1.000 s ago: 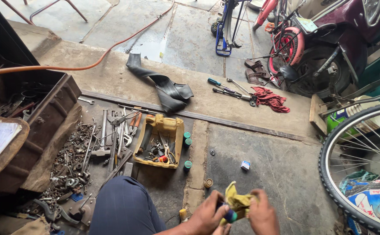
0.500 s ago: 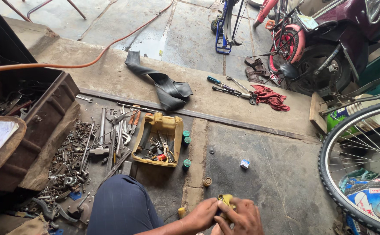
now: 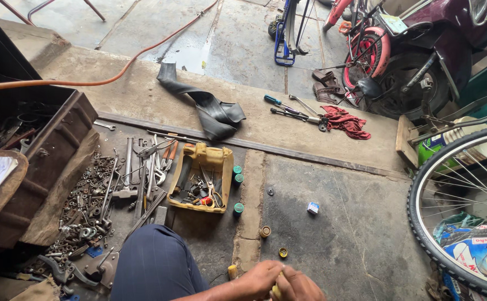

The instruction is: The person sits on the floor and cleans small mechanical parts using a yellow cloth. They open a small blue container, remove tiny metal balls, and wipe them individually before placing them back into the container. The person also wipes the container itself and handles a small packet of parts.

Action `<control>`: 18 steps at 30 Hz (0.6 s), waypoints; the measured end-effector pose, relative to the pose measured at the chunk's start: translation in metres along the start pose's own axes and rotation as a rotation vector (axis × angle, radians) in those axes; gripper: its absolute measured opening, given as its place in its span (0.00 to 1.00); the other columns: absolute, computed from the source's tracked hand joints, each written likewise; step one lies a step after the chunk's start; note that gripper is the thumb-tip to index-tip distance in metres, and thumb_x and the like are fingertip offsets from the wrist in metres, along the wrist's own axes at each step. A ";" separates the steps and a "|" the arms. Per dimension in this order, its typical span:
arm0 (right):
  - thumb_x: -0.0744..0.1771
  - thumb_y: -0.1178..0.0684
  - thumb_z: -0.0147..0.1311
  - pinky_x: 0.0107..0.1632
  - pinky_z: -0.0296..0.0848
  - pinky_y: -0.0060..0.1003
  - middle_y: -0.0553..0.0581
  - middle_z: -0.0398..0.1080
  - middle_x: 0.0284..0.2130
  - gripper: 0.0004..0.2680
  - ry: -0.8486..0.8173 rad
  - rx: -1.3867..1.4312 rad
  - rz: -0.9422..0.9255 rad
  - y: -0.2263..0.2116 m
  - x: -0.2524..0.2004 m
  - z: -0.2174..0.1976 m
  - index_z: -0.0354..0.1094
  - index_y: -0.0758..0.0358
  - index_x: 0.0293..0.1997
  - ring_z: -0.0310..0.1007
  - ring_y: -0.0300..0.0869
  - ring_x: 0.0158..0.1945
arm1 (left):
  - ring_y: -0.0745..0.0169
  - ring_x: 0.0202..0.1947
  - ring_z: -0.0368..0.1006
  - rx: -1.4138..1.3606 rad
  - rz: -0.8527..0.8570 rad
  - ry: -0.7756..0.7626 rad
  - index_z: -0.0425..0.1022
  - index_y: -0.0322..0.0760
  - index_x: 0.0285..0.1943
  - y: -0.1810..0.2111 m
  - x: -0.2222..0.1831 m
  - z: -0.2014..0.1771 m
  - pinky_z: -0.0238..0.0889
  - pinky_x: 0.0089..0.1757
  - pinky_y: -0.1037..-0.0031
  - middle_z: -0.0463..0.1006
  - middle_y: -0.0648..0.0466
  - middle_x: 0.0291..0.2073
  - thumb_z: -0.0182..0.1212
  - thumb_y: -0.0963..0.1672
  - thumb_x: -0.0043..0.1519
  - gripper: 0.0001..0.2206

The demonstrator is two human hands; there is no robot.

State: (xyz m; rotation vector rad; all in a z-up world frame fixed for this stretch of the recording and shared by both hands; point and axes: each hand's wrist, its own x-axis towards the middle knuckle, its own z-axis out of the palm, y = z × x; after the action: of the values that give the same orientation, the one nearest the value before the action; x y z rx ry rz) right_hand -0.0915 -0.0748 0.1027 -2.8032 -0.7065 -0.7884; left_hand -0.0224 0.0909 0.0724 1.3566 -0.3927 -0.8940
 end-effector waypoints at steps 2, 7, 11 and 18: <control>0.60 0.46 0.62 0.28 0.76 0.46 0.57 0.77 0.30 0.13 -0.161 -0.064 0.036 0.000 -0.007 0.010 0.70 0.55 0.46 0.78 0.49 0.30 | 0.68 0.43 0.69 -0.044 0.073 -0.026 0.73 0.36 0.42 -0.013 0.003 -0.001 0.65 0.45 0.67 0.74 0.56 0.38 0.47 0.48 0.70 0.13; 0.64 0.45 0.53 0.31 0.77 0.45 0.56 0.77 0.28 0.08 -0.031 0.206 0.532 -0.011 -0.018 0.019 0.68 0.52 0.42 0.81 0.50 0.31 | 0.48 0.38 0.72 0.214 0.136 0.222 0.70 0.33 0.39 0.001 -0.004 0.004 0.66 0.44 0.60 0.74 0.44 0.34 0.46 0.47 0.70 0.14; 0.68 0.44 0.47 0.35 0.77 0.44 0.61 0.78 0.26 0.10 -0.185 0.576 1.028 0.004 -0.015 0.035 0.68 0.56 0.44 0.80 0.52 0.31 | 0.31 0.36 0.73 0.434 0.334 0.354 0.67 0.34 0.42 0.039 -0.025 0.005 0.64 0.38 0.50 0.75 0.37 0.30 0.46 0.47 0.69 0.12; 0.68 0.47 0.50 0.29 0.73 0.41 0.60 0.75 0.25 0.08 -0.053 0.507 0.629 0.040 -0.043 0.058 0.72 0.58 0.39 0.74 0.49 0.26 | 0.54 0.29 0.69 -0.132 0.095 0.181 0.71 0.33 0.44 0.016 0.002 0.006 0.61 0.32 0.62 0.74 0.52 0.26 0.48 0.51 0.74 0.17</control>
State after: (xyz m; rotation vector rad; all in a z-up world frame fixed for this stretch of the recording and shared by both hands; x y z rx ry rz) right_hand -0.0782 -0.1123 0.0307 -2.3552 0.0067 -0.3513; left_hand -0.0201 0.0849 0.0880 1.2749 -0.2524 -0.7004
